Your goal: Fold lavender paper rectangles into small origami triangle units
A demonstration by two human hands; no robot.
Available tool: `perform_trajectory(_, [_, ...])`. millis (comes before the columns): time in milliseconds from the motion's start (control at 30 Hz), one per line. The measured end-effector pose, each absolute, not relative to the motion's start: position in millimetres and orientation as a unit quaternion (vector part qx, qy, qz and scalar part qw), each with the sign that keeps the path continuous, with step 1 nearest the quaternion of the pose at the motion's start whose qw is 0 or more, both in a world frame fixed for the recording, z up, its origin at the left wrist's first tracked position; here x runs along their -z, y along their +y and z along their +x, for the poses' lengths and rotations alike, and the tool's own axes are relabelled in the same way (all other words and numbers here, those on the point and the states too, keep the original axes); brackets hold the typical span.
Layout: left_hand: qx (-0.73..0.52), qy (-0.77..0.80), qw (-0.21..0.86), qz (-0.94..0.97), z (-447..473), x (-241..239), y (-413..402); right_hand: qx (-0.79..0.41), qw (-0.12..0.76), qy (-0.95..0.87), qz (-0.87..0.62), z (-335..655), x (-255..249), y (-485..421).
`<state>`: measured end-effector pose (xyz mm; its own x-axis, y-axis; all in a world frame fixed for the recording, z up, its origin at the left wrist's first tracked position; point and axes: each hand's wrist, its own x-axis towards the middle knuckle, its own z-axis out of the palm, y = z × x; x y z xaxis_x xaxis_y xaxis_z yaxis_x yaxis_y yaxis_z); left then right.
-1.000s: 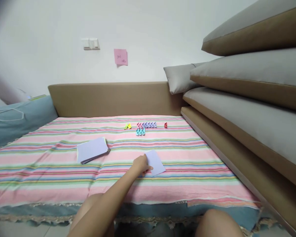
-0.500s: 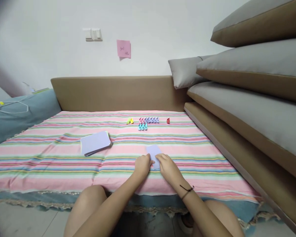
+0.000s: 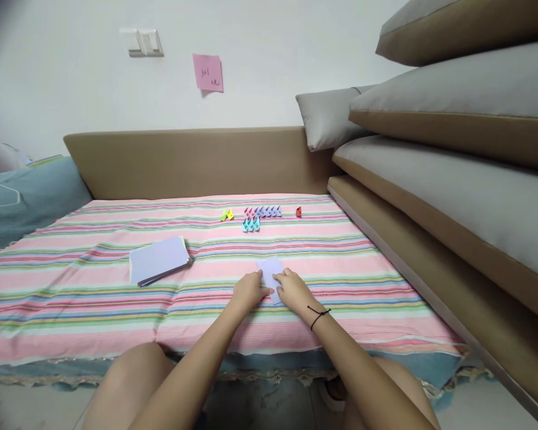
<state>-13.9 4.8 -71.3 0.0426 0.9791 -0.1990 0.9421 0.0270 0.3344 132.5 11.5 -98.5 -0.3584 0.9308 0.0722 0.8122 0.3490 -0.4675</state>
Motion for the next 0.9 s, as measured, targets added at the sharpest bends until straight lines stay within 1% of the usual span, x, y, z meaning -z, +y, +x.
perform_trajectory(200, [-0.063, 0.673, 0.272, 0.685, -23.8, 65.3, 16.2, -0.219, 0.194, -0.771, -0.565, 132.6, 94.4, 13.9])
perform_trajectory(333, [-0.086, 0.664, 0.318, 0.671, -27.2, 64.2, 15.1, -0.252, 0.254, -0.713, -0.603, 131.4, 96.8, 24.3])
perform_trajectory(433, [-0.120, 0.657, 0.335, 0.665, -29.8, 65.9, 10.6, -0.311, 0.295, -0.658, -0.619, 131.9, 97.1, 37.1])
perform_trajectory(533, [-0.177, 0.650, 0.334, 0.660, -34.2, 68.1, 10.1, -0.404, 0.330, -0.613, -0.594, 134.7, 90.4, 44.2])
perform_trajectory(667, [-0.291, 0.610, 0.339, 0.654, -39.2, 69.5, 16.7, -0.504, 0.378, -0.577, -0.520, 136.2, 73.0, 35.9])
perform_trajectory(800, [-0.367, 0.555, 0.376, 0.645, -41.4, 66.3, 17.7, -0.539, 0.413, -0.561, -0.473, 129.7, 61.8, 21.1])
perform_trajectory(900, [-0.410, 0.545, 0.366, 0.633, -45.9, 58.3, 11.8, -0.527, 0.440, -0.556, -0.468, 126.3, 56.6, 14.8])
